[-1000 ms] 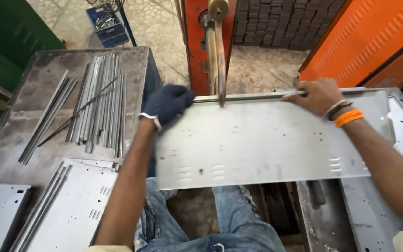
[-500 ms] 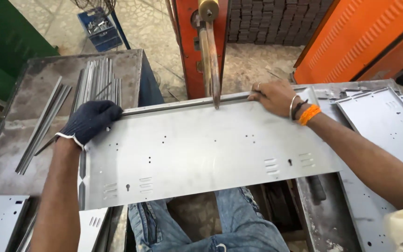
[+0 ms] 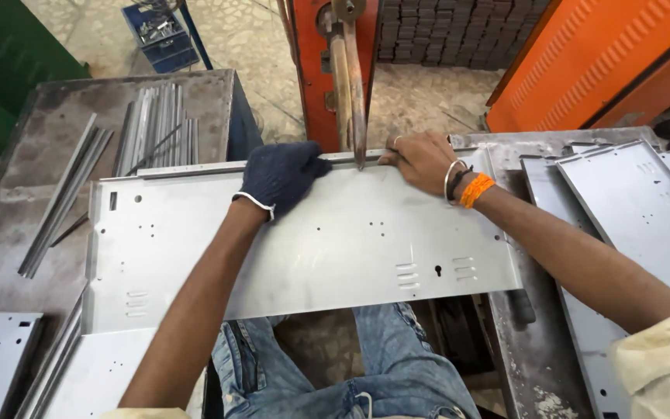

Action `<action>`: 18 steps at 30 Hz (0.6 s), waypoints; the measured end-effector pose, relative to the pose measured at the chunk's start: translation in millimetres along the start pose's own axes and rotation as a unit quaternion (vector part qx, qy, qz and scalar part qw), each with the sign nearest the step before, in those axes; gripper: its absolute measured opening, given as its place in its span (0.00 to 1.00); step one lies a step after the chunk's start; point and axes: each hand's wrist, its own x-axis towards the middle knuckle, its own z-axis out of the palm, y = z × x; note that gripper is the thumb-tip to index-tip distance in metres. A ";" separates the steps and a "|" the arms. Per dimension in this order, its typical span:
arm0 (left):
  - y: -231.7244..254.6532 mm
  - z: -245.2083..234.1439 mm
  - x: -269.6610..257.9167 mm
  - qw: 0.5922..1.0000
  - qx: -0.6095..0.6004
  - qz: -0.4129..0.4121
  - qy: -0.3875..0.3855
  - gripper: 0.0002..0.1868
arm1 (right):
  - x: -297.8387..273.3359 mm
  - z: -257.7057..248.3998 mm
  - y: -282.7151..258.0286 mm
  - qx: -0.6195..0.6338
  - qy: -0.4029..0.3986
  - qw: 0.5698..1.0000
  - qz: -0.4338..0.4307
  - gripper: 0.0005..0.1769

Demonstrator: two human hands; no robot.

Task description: Using a stationary spot welding machine to attach thin metal strips to larger metal panels.

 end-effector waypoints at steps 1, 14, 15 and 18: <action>3.0 -0.5 -0.1 0.999 0.018 -0.018 -0.023 0.14 | -1.8 2.7 2.0 -0.005 0.011 1.000 -0.004 0.21; 8.2 -1.6 -6.1 0.995 0.063 -0.057 -0.056 0.12 | 0.6 9.3 -6.0 -0.016 -0.011 1.000 0.004 0.20; 7.9 -1.6 -6.5 0.995 0.064 -0.057 -0.056 0.12 | 1.5 12.0 -4.5 -0.015 -0.010 1.000 0.004 0.20; 8.9 -3.8 -5.8 0.996 0.053 -0.061 -0.045 0.12 | 2.8 13.5 -3.9 -0.061 0.027 0.998 -0.018 0.19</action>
